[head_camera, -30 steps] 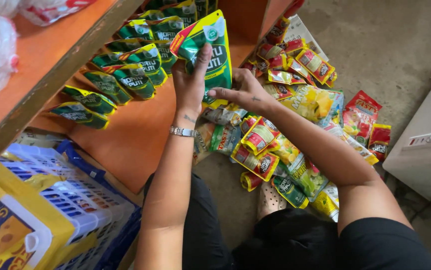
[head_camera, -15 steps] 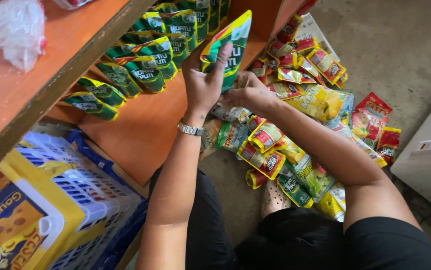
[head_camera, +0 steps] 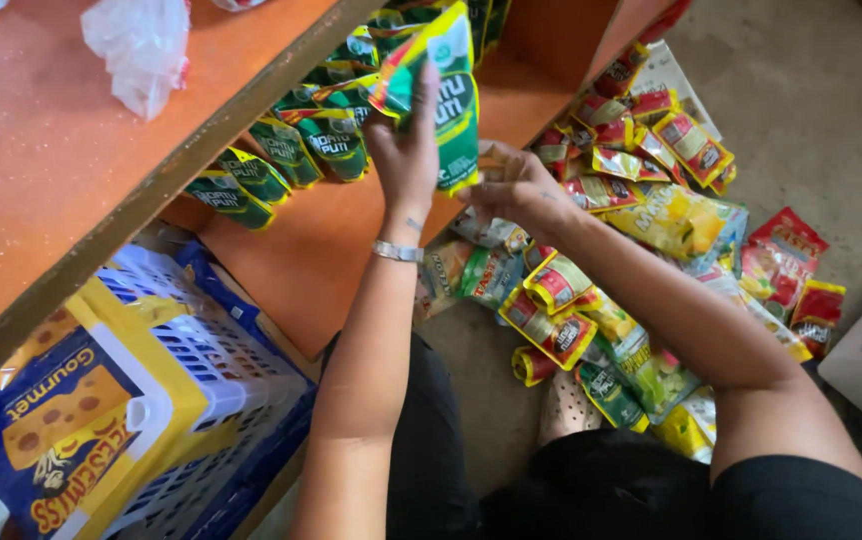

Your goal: Organizing and stocking small condiment packets onto a grocery shelf from a pile on the floor.

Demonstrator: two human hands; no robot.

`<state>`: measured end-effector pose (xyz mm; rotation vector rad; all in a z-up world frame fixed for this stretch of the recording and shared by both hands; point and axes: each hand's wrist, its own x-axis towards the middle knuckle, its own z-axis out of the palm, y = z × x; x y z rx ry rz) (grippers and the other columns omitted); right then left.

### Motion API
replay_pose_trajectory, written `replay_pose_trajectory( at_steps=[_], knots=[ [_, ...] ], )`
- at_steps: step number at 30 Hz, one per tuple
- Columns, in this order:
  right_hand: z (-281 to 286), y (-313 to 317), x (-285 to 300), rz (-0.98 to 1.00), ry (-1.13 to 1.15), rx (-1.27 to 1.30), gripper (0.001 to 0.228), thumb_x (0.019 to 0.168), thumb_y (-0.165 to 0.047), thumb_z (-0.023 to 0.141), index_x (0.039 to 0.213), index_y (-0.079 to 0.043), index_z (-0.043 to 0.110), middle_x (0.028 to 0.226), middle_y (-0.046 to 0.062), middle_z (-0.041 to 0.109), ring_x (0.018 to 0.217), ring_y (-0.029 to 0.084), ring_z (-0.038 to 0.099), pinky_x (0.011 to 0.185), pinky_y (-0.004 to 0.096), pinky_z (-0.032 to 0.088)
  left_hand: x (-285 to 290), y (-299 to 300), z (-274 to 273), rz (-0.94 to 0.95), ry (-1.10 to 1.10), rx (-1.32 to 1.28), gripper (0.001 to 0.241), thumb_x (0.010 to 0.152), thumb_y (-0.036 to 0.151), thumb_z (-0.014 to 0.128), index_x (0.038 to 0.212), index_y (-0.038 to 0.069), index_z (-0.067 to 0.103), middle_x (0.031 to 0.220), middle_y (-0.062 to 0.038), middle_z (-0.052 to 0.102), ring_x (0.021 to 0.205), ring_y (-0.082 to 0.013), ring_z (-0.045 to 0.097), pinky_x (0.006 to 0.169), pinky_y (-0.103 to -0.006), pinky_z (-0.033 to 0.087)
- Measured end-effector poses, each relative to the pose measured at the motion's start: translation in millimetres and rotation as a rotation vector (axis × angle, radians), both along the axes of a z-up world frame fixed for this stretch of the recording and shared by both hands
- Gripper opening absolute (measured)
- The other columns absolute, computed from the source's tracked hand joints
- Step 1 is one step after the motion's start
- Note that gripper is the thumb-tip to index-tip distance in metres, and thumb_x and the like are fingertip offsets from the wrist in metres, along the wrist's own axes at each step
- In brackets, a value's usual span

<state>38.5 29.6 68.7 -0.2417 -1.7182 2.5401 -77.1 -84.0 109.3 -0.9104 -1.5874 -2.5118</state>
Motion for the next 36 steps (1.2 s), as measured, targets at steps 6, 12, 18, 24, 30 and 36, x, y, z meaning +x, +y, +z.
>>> replay_pose_trajectory(
  at_steps=[6,12,18,24,30,36],
  knots=[
    [-8,6,1,-0.016,-0.014,0.102,0.05,0.091,-0.009,0.076,0.137,-0.007,0.058,0.106,0.001,0.068,0.091,0.008,0.064,0.077,0.024,0.051,-28,5,-35,-0.076,-0.149,-0.099,0.044,0.109,0.041,0.064,0.114,-0.002,0.071,0.107,-0.002,0.071,0.098,-0.0097,0.061,0.088,-0.0304,0.052],
    [-6,11,0,-0.077,0.036,0.272,0.042,0.088,-0.014,0.079,0.127,-0.007,0.064,0.109,-0.002,0.072,0.095,0.006,0.065,0.078,0.023,0.051,-20,6,-28,-0.195,0.062,-0.247,0.046,0.108,0.046,0.054,0.122,0.004,0.067,0.114,-0.001,0.074,0.104,-0.0106,0.068,0.091,-0.0305,0.055],
    [-3,35,5,-0.19,0.056,0.302,0.024,0.094,-0.02,0.078,0.113,-0.006,0.073,0.098,-0.003,0.073,0.086,0.005,0.064,0.077,0.024,0.052,-20,-3,-17,-0.183,0.109,-0.545,0.043,0.101,0.044,0.064,0.111,0.004,0.075,0.095,-0.001,0.079,0.086,-0.0093,0.072,0.08,-0.0305,0.057],
    [13,28,6,-0.215,0.011,0.366,0.024,0.096,-0.027,0.075,0.108,-0.007,0.078,0.084,-0.006,0.072,0.068,0.002,0.06,0.059,0.023,0.046,-36,-14,-28,-0.249,0.438,-0.736,0.025,0.095,0.034,0.079,0.098,0.01,0.084,0.08,-0.01,0.073,0.076,-0.0208,0.065,0.069,-0.0346,0.05],
    [-14,20,-11,-0.192,0.056,0.495,0.028,0.101,-0.031,0.071,0.111,-0.006,0.08,0.086,-0.008,0.073,0.071,-0.002,0.057,0.062,0.02,0.045,-35,-36,-10,-0.076,0.402,-1.2,0.018,0.082,0.033,0.082,0.088,0.016,0.08,0.085,-0.005,0.074,0.08,-0.0262,0.072,0.071,-0.0373,0.054],
    [-28,19,-29,-0.203,0.035,0.561,0.024,0.102,-0.028,0.072,0.102,-0.005,0.079,0.079,-0.007,0.061,0.072,0.003,0.051,0.064,0.026,0.042,-50,-47,-18,0.036,0.635,-1.027,0.015,0.087,0.027,0.08,0.091,0.013,0.079,0.09,-0.007,0.074,0.086,-0.0298,0.07,0.074,-0.0424,0.054]
  ],
)
